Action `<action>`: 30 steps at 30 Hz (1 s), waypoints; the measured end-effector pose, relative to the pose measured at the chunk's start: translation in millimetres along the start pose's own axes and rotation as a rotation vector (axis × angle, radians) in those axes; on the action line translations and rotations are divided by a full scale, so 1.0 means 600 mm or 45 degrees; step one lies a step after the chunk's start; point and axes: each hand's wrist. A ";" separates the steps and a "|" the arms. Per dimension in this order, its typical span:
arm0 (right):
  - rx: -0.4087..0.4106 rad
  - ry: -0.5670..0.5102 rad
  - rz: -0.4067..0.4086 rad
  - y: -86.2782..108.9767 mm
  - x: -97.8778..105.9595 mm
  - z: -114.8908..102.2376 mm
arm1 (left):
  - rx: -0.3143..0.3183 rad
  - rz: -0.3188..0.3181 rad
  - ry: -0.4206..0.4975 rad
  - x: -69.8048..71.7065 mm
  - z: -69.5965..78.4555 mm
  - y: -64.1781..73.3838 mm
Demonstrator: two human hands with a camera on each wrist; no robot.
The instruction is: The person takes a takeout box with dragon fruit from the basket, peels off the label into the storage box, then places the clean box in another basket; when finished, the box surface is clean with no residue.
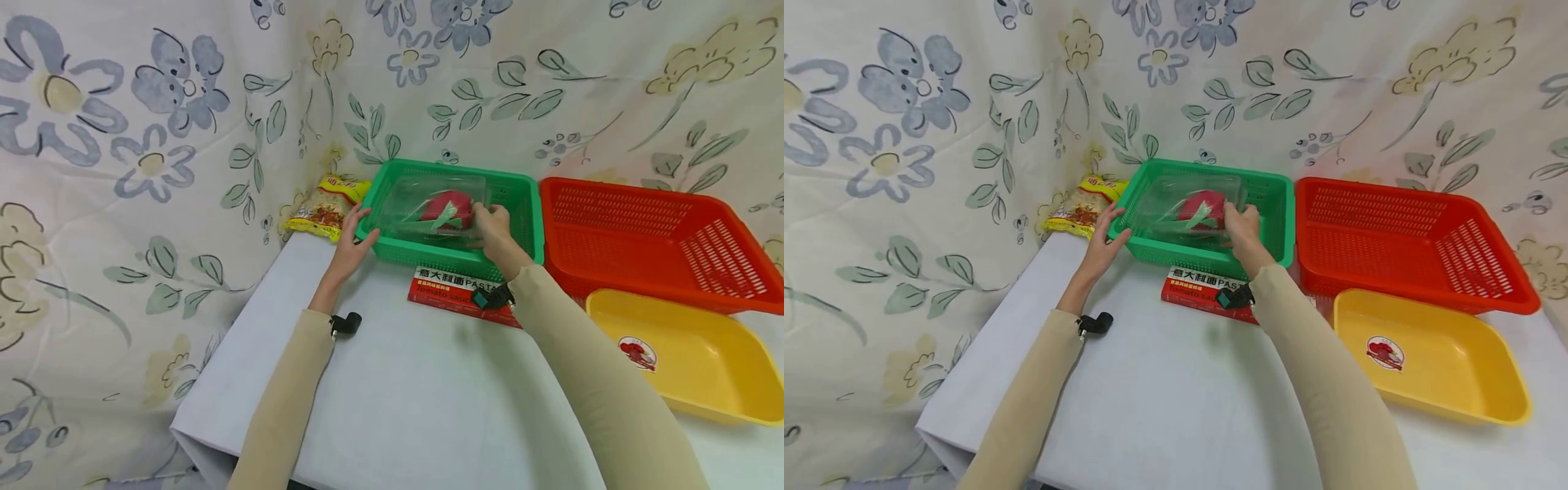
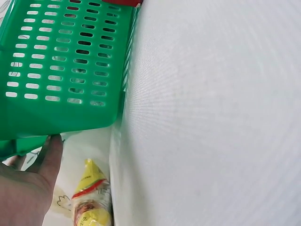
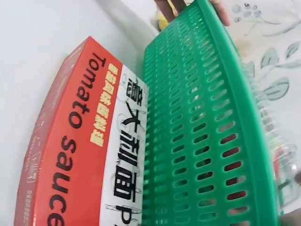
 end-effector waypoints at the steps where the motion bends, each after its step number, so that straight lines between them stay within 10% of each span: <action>1: -0.011 0.004 -0.020 0.000 0.001 0.000 | 0.001 0.001 0.001 0.000 -0.001 0.000; 18: -0.090 0.401 -0.121 0.012 0.026 -0.009 | 0.023 0.009 -0.070 0.002 -0.037 -0.017; 30: 0.305 0.540 -0.036 0.036 0.022 -0.012 | 0.097 0.056 -0.403 0.046 -0.044 -0.016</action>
Point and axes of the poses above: each hand's wrist, its own y-axis away from the middle knuckle, its own x-axis out of the back of the hand, z = x × y, and after that the axes turned 6 degrees about -z, right-handed
